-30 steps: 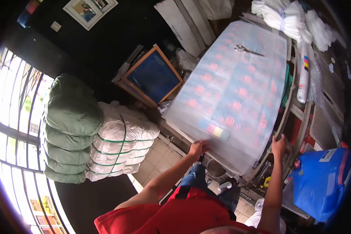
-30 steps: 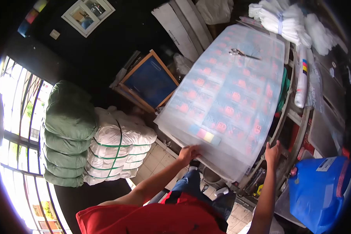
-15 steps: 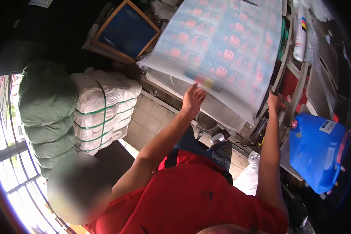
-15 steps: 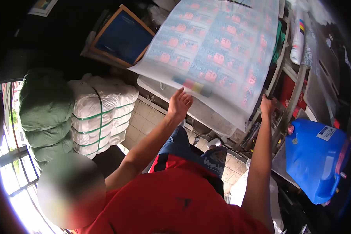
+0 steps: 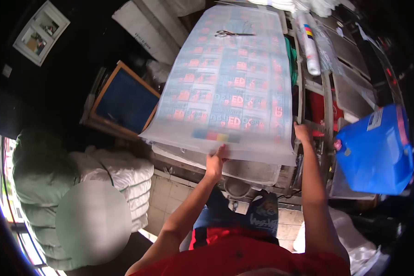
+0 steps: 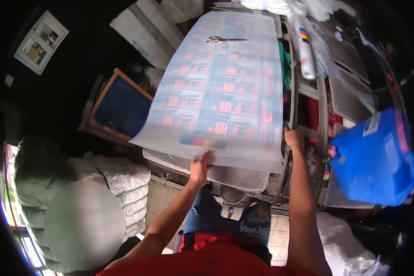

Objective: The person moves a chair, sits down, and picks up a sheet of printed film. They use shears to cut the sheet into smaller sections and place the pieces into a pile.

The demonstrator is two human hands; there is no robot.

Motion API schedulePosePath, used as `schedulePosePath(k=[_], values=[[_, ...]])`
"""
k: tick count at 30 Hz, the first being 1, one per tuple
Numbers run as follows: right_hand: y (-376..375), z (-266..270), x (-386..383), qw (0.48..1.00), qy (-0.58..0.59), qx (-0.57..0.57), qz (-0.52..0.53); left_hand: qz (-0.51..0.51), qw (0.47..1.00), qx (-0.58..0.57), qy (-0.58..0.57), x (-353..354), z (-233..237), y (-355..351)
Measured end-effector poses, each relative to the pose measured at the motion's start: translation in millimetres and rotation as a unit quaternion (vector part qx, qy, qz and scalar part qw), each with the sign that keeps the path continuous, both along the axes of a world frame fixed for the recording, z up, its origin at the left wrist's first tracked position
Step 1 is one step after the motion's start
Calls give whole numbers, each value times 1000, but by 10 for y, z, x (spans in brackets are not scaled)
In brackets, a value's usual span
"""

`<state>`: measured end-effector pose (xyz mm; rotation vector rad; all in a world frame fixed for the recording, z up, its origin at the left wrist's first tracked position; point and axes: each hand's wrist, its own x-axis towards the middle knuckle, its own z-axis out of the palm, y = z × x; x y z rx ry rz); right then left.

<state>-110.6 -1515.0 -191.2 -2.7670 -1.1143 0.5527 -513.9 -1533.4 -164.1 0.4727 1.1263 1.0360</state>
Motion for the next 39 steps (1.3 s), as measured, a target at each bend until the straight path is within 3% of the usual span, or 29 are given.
schedulePosePath(k=[2,5,6,7,9,10,11,12,14,16,17,18,19,22,24,26,27,28,30,33,37,39], values=[[1,-185,138,998,-1,-11,68,-6,998,-16,65,-22,-220,-37],[-11,-283,276,995,6,28,98,-74,993,88,9,-126,-567,-11],[-63,-156,190,996,52,46,56,-109,988,107,-5,-184,-752,26],[-26,-269,278,997,43,55,35,-96,987,129,-33,-167,-721,-26],[-57,6,104,996,56,66,19,-82,976,186,-77,-122,-507,-66],[17,-55,240,986,135,41,-88,-89,969,214,-89,-140,-482,-89],[63,-180,368,980,153,62,-108,-83,965,230,-99,-125,-479,-79],[-28,21,133,975,177,127,-40,-97,957,252,-106,-170,-559,-27],[-124,232,-50,989,139,34,-44,-127,948,278,-84,-162,-560,-27],[-117,274,-33,989,138,37,-26,-141,930,323,-107,-148,-471,-70],[-30,166,91,978,191,54,-62,-125,935,321,-84,-117,-460,-66],[259,33,364,938,240,-2,-252,-132,927,349,-47,-103,-546,10],[288,5,360,948,230,22,-216,-148,929,336,-48,-153,-685,-68],[357,199,232,993,32,107,-39,-128,930,321,-122,-130,-523,-23],[493,184,410,983,-96,157,17,-104,928,337,-117,-161,-382,-175],[646,9,721,954,-194,222,56,-152,920,345,-106,-169,-515,-46],[212,289,271,944,-161,289,-3,-154,927,319,-125,-190,-555,2],[-388,679,-467,928,-235,283,58,-135,926,325,-135,-206,-520,-81],[-631,811,-646,892,-251,349,138,-156,918,327,-161,-253,-517,-161],[-1418,1159,-1184,902,-164,363,164,-148,925,308,-166,-331,-503,-552],[-2006,1003,-1313,868,-87,427,237,-185,930,288,-134,-690,-611,-1092],[-2236,855,-1312,856,20,453,249,-174,938,274,-121,-869,-598,-1304]])
